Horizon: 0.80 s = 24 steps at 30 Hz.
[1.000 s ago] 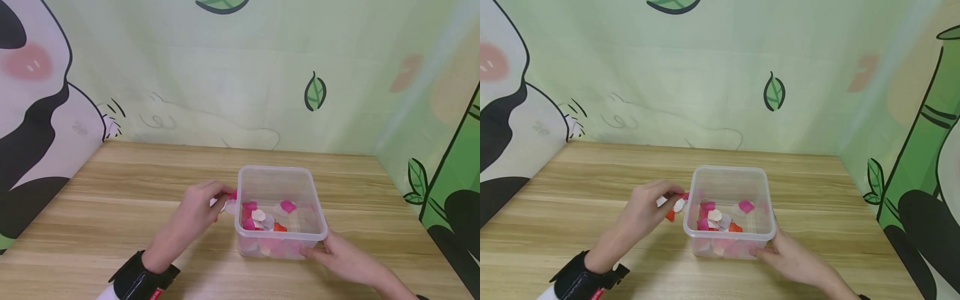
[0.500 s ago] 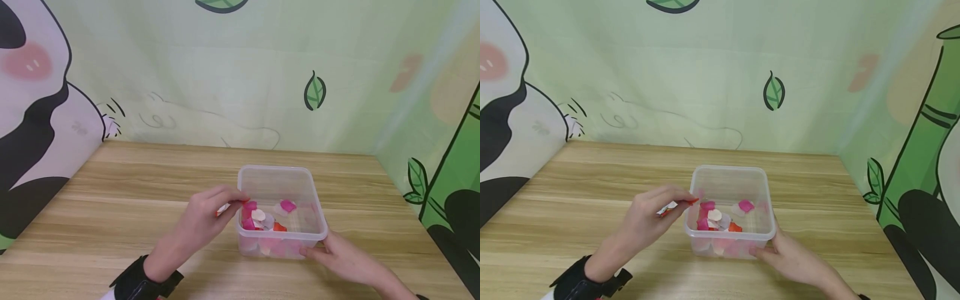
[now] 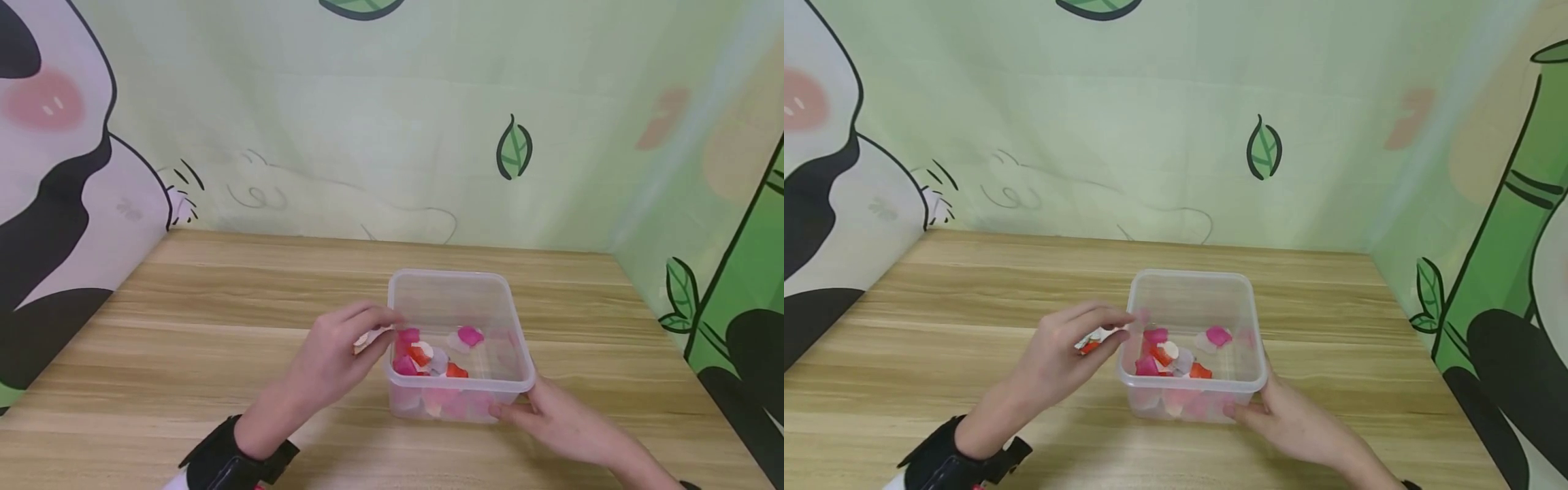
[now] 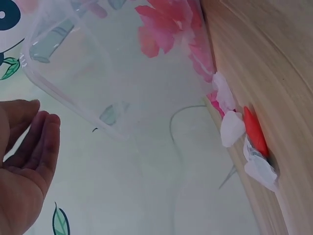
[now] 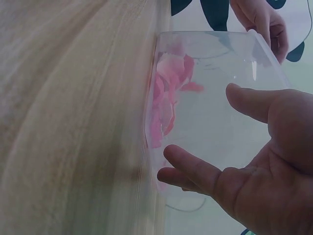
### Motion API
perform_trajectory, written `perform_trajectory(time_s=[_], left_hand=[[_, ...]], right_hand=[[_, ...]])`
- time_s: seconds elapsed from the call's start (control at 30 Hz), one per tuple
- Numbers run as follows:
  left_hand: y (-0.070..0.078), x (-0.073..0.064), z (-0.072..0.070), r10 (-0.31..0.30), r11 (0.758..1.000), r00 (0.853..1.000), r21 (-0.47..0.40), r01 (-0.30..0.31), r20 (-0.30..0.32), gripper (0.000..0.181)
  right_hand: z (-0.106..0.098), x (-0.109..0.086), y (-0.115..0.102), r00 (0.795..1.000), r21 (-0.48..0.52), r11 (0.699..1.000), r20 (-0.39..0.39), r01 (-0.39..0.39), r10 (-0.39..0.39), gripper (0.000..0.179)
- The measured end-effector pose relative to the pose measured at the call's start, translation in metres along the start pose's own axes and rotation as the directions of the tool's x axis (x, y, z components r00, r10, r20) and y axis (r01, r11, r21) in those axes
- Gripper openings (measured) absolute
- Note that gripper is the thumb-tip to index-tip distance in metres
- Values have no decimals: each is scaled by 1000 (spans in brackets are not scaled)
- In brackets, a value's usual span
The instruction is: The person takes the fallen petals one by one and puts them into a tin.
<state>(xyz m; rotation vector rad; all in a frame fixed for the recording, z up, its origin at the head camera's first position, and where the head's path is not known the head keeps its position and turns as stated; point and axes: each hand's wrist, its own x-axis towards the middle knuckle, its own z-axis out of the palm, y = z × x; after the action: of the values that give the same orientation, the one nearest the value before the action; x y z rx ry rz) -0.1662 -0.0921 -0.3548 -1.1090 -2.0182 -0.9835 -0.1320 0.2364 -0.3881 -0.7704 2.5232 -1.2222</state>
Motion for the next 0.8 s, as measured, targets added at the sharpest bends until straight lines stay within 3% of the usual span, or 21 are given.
perform_trajectory(time_s=[0.17, 0.33, 0.43, 0.57, 0.67, 0.7, 0.8], left_hand=[[-7, -3, -3, -148, 986, 989, 78, 145, 32, 19], [-17, -9, -3, -309, 938, 943, 206, 280, 121, 20], [-22, -13, -2, -417, 891, 886, 283, 355, 202, 19], [-27, -19, -2, -540, 828, 762, 385, 407, 356, 12], [-29, -22, -2, -567, 817, 687, 420, 396, 455, 8], [-30, -24, -2, -565, 819, 670, 423, 387, 482, 9], [-31, -26, -1, -542, 834, 653, 436, 338, 529, 13]], right_hand=[[0, 0, 0, 1000, 8, 1000, -1, -14, 14, 70], [1, -1, -1, 999, 10, 999, 2, -32, 32, 73], [0, -1, -1, 999, 18, 999, 5, -32, 32, 72], [0, -1, -1, 999, 23, 999, 9, -32, 32, 71], [0, -1, -2, 999, 21, 999, 9, -33, 33, 71], [0, -1, -1, 999, 23, 999, 9, -32, 32, 72], [0, -1, -1, 1000, 24, 999, 9, -29, 28, 72]])
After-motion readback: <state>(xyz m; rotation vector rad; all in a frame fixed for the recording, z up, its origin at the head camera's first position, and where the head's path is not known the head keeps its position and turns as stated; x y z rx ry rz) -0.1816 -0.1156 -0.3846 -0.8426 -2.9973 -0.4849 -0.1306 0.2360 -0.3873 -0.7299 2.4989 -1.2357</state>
